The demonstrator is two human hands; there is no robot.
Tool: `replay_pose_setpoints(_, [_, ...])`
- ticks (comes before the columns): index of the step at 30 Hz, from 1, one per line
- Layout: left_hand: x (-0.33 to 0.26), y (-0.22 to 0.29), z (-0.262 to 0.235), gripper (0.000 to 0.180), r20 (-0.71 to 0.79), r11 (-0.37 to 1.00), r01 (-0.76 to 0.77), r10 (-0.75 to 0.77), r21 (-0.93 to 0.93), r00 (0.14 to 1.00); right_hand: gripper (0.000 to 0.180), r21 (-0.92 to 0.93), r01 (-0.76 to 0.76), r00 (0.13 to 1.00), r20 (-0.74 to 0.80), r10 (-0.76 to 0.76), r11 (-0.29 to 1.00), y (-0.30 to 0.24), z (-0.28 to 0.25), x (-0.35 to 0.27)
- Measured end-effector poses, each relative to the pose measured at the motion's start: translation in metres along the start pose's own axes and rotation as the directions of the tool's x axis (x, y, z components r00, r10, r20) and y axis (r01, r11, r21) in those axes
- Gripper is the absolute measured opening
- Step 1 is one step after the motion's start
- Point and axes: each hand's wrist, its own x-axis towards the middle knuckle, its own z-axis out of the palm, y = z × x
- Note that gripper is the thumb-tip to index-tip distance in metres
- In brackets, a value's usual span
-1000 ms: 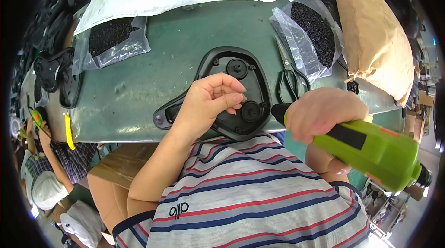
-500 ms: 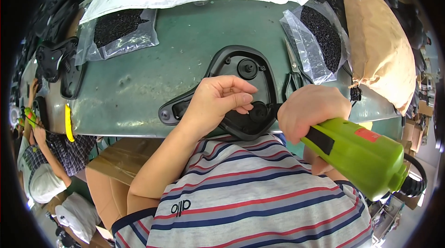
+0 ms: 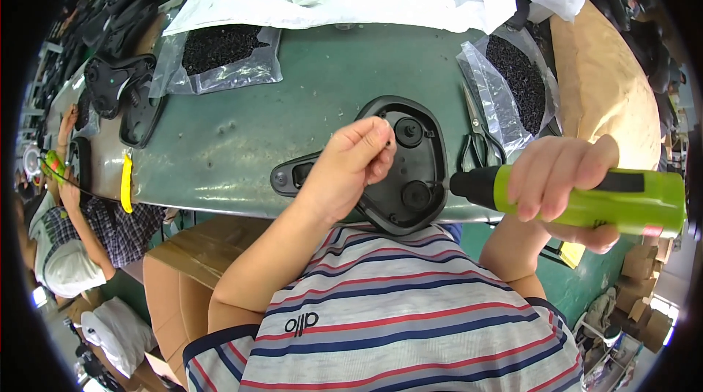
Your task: Assemble bicycle seats by using an electric screwdriver to fasten plastic components and screws.
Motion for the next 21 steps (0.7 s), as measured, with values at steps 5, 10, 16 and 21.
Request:
replay_pose_setpoints(5, [-0.010, -0.010, 0.008, 0.028, -0.029, 0.998, 0.033, -0.034, -0.049, 0.999, 0.056, 0.045, 0.188, 0.982, -0.027, -0.187, 0.981, 0.016, -0.008, 0.011])
replay_pose_setpoints(10, [-0.011, -0.013, 0.010, 0.027, -0.026, 0.991, 0.042, -0.046, -0.123, 0.999, 0.056, -0.009, 0.179, 0.979, -0.094, -0.179, 0.984, 0.026, -0.003, 0.011])
replay_pose_setpoints(16, [-0.014, -0.016, 0.022, 0.022, -0.146, 0.967, -0.010, -0.029, -0.254, 0.989, 0.047, -0.188, 0.212, 0.977, 0.074, -0.202, 0.959, 0.021, 0.021, 0.015])
replay_pose_setpoints(21, [-0.011, -0.018, 0.009, 0.021, -0.254, 0.973, -0.174, 0.132, -0.152, 0.958, 0.047, -0.337, 0.267, 0.950, 0.250, -0.187, 0.903, 0.037, 0.033, 0.019])
